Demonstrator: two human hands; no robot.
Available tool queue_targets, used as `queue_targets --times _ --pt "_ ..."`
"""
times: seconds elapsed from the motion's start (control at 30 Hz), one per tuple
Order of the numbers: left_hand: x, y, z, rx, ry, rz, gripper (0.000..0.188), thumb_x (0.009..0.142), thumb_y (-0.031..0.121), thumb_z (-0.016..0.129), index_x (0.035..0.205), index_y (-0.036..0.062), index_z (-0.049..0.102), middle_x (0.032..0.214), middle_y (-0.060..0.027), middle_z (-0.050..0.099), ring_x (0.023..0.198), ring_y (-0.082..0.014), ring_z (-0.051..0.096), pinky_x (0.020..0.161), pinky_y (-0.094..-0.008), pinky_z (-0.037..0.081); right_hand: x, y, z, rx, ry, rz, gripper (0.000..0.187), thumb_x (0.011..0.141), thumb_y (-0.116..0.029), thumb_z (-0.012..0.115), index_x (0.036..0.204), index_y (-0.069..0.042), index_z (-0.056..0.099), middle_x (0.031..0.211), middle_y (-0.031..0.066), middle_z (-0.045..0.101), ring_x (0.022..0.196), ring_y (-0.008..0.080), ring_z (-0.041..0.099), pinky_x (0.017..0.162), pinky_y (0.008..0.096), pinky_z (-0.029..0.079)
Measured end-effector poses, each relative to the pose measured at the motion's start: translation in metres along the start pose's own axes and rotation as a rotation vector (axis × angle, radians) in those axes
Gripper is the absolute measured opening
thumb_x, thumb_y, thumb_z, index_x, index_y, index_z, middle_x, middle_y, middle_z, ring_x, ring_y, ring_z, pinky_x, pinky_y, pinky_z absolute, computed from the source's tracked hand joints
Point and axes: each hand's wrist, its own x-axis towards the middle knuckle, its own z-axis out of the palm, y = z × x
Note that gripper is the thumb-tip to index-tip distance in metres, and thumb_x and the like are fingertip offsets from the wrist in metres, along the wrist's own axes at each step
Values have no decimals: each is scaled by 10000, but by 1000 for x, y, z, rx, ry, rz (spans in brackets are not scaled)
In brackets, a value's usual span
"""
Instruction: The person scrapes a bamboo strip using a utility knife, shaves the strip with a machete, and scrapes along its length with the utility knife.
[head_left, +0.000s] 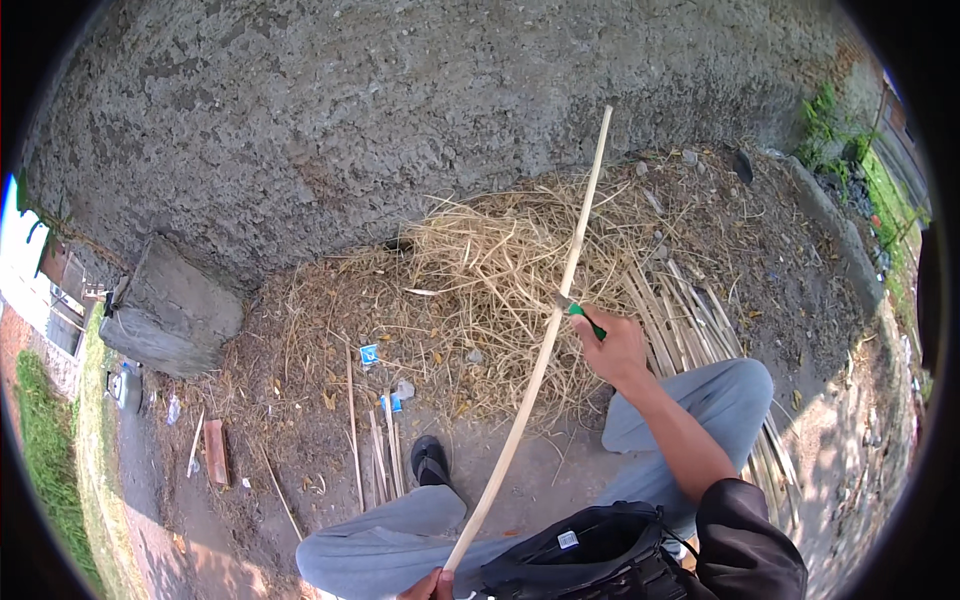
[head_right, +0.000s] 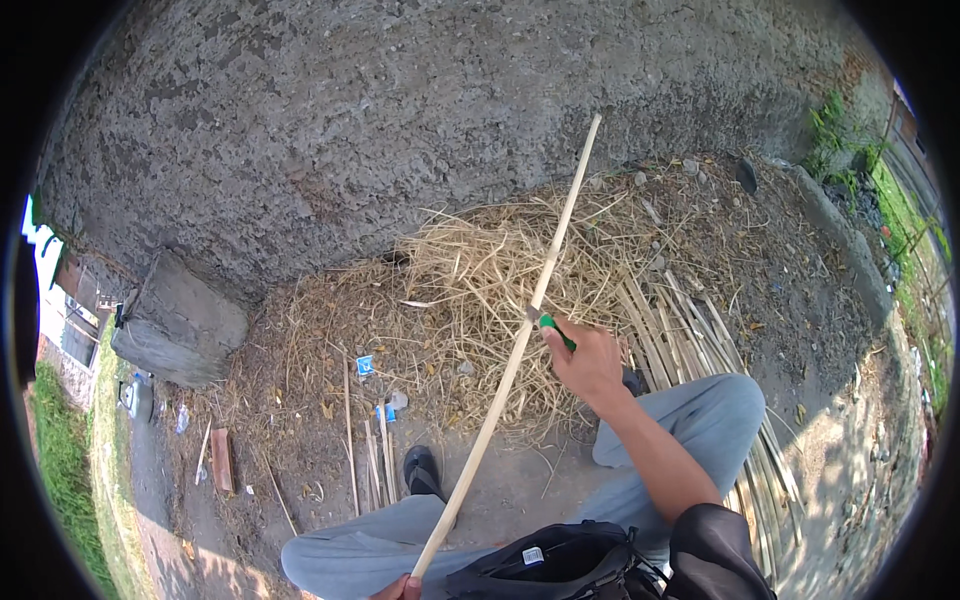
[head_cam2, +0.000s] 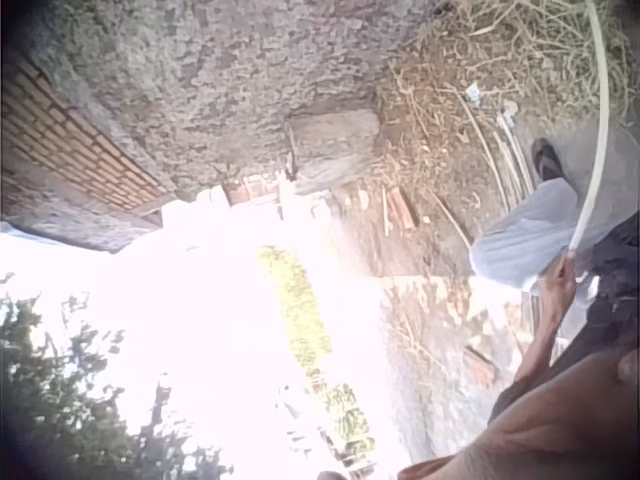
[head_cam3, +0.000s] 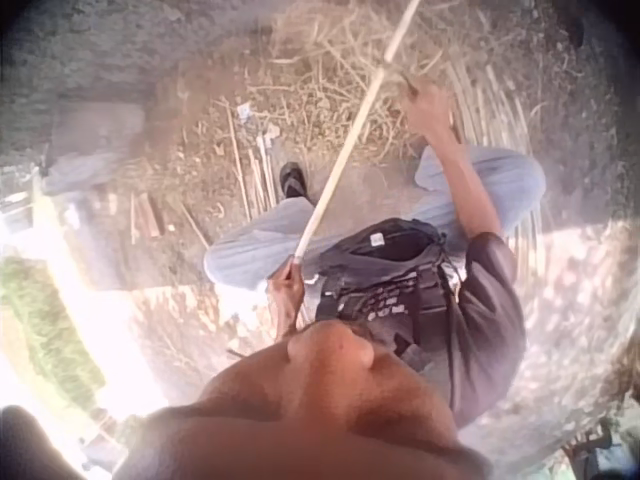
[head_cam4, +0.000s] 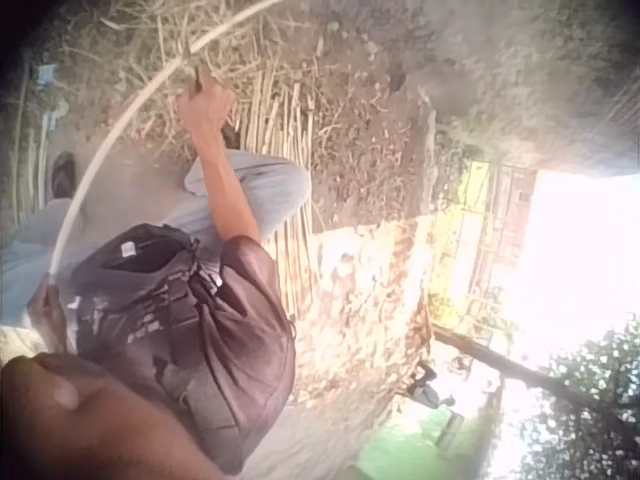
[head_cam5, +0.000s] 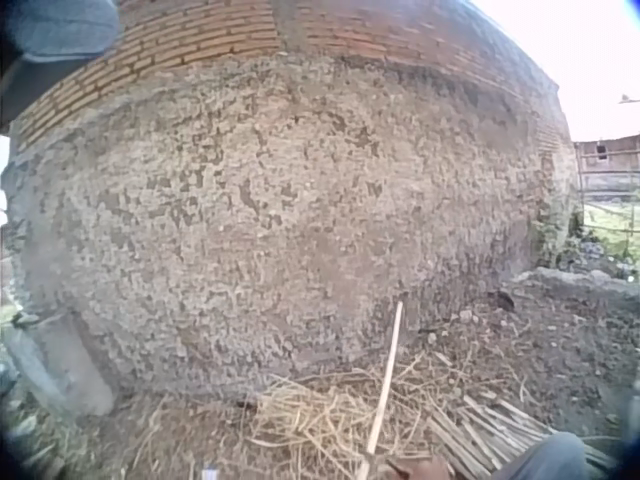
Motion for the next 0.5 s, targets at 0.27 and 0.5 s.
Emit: queue_targets --times 0.27,0.5 --pt "15 -25 3 -167 73 88 163 935 123 574 913 -20 649 565 -75 415 535 -116 346 466 -315 325 -58 -41 6 237 -193 -286 250 859 -296 679 1021 -108 716 672 89 651 509 274 605 459 374 472" --pt "2 -36 -4 -319 -141 -74 248 949 223 586 880 -11 630 594 20 395 567 -92 331 481 -285 299 -59 -43 13 64 -151 -363 254 841 -321 692 1006 -128 712 646 75 636 502 266 604 438 381 467"
